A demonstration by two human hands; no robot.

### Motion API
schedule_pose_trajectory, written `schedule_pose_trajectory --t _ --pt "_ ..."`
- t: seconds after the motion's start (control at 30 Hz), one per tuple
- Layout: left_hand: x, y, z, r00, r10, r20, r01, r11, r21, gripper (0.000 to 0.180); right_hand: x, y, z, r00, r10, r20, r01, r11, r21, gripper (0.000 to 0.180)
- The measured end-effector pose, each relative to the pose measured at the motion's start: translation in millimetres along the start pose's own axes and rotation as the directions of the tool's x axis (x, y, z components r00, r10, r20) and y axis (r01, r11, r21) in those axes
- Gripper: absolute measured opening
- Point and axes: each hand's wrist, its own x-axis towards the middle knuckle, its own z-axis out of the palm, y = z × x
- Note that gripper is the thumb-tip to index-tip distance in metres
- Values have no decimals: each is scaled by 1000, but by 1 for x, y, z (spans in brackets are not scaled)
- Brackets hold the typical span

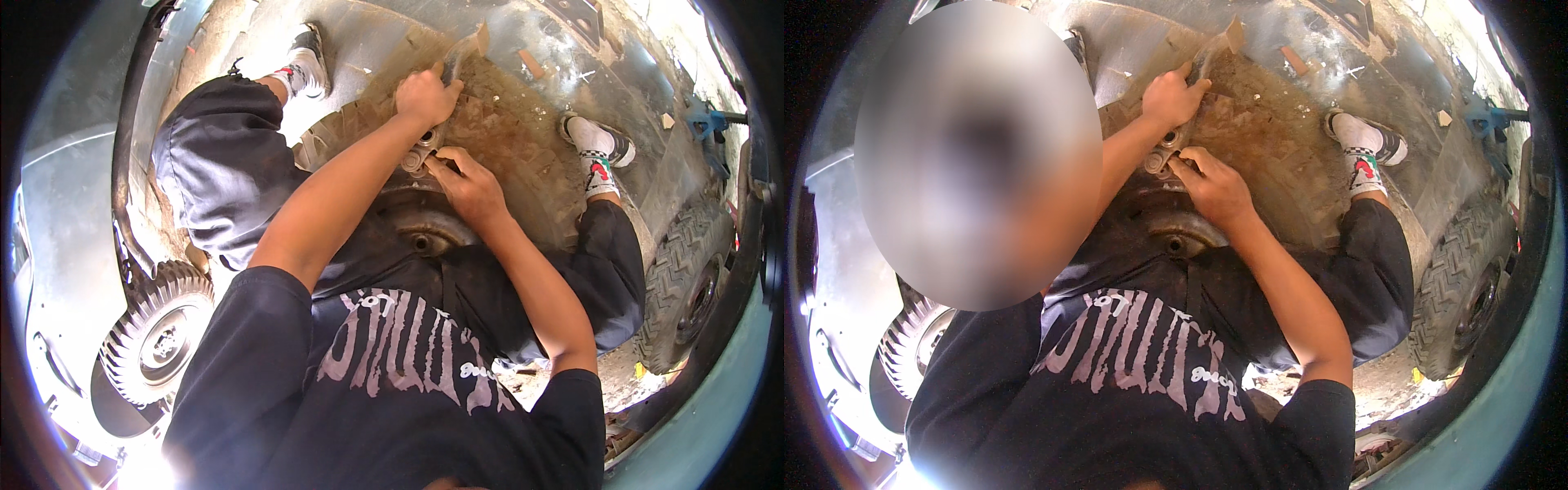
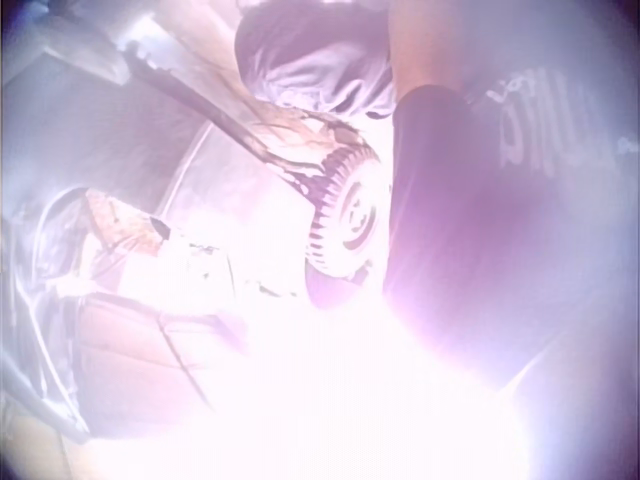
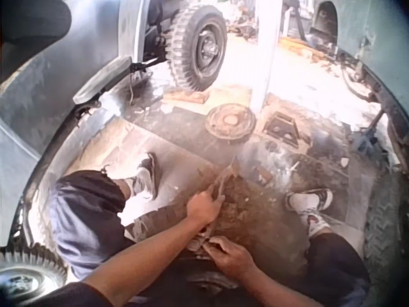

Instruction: The person sits on the floor and uses a hammer and small metal pieces to adjust a metal bracket attached to a vehicle wheel hub. They repeatedly tap the bracket and insert small metal pieces into its holes.

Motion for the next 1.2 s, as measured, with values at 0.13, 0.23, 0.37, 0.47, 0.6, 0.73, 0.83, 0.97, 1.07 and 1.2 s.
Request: schedule_pose_trajectory --t 0.13,0.23,0.37,0.47,0.6,0.73,0.83,0.97,1.07,1.2 --pt "-3 0 7 996 33 -77 -34 999 -15 68 2 -28 -22 900 259 349 -218 964 -155 42" --pt "-2 3 9 996 62 -65 -65 997 -46 71 -7 -10 -15 916 144 375 -114 988 -102 49" --pt "-1 1 8 995 84 -55 -86 996 -32 74 -1 8 -15 921 30 388 -16 999 -37 48" --pt "-2 4 6 996 37 -81 -41 998 -50 73 -1 14 -26 913 -11 407 12 1000 1 48" --pt "-1 3 8 990 55 -129 -63 996 -62 70 8 19 -14 925 -66 375 48 997 57 40" --pt "-3 0 6 991 20 -134 -37 991 -129 70 8 11 -19 926 26 377 -52 997 59 38" --pt "-4 2 7 991 10 -135 -29 990 -136 71 7 16 -24 928 4 373 -40 995 89 36" --pt "-3 3 7 991 49 -125 -60 995 -85 69 2 15 -15 943 6 333 -50 991 123 33" --pt "-3 2 4 996 24 -91 -30 997 -67 68 2 14 -27 916 39 400 -99 987 129 39" --pt "-2 -1 10 984 48 -170 -63 994 -88 64 16 15 -14 915 -1 404 -53 991 122 46"
